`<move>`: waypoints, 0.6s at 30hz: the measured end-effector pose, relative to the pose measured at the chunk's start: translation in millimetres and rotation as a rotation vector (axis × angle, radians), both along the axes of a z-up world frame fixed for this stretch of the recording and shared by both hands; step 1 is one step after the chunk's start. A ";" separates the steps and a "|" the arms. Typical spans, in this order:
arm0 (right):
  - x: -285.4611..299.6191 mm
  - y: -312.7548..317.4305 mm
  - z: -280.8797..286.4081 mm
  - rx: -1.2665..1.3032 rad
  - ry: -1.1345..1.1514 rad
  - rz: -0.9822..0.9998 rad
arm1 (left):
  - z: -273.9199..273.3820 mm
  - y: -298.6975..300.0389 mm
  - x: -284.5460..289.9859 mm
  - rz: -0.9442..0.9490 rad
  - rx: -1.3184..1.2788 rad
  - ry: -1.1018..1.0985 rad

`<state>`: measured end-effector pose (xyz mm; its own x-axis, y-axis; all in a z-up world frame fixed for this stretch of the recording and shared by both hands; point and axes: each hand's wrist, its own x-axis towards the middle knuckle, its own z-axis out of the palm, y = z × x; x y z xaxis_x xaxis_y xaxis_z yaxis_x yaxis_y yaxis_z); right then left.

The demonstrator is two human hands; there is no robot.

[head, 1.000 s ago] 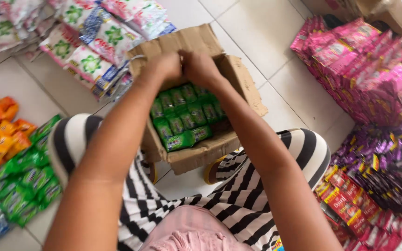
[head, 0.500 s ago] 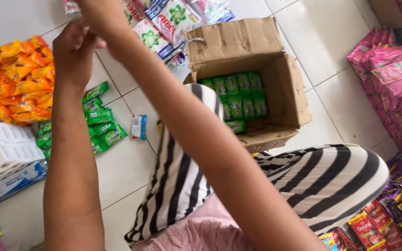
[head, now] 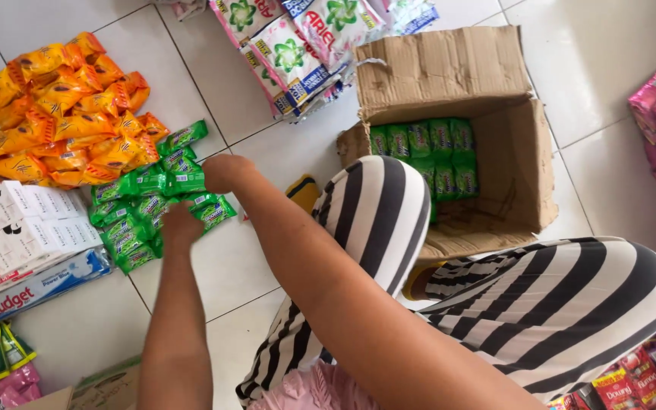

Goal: The person sits on the floor and packs green soap packets into a cardboard box by hand, arranging them in layers until the box is partially filled.

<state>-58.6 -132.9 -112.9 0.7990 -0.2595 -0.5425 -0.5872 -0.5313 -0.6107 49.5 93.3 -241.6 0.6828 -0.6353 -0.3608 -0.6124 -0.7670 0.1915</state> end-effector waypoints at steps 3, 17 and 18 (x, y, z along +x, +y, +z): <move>5.5 14.3 -7.0 0.008 0.041 0.134 | 22.7 -4.9 -54.8 -0.084 -0.028 -0.116; 16.2 28.0 24.0 -0.063 0.049 0.163 | 81.3 -21.0 -84.0 -0.044 -0.318 -0.235; 14.3 24.1 30.5 -0.078 0.060 0.155 | 92.4 -26.8 -81.5 -0.002 -0.411 -0.195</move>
<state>-44.4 -108.7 -82.4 0.7997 -0.1785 -0.5733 -0.5283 -0.6629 -0.5305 -32.0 66.5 -149.3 0.7118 -0.7000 0.0572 -0.6686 -0.6503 0.3607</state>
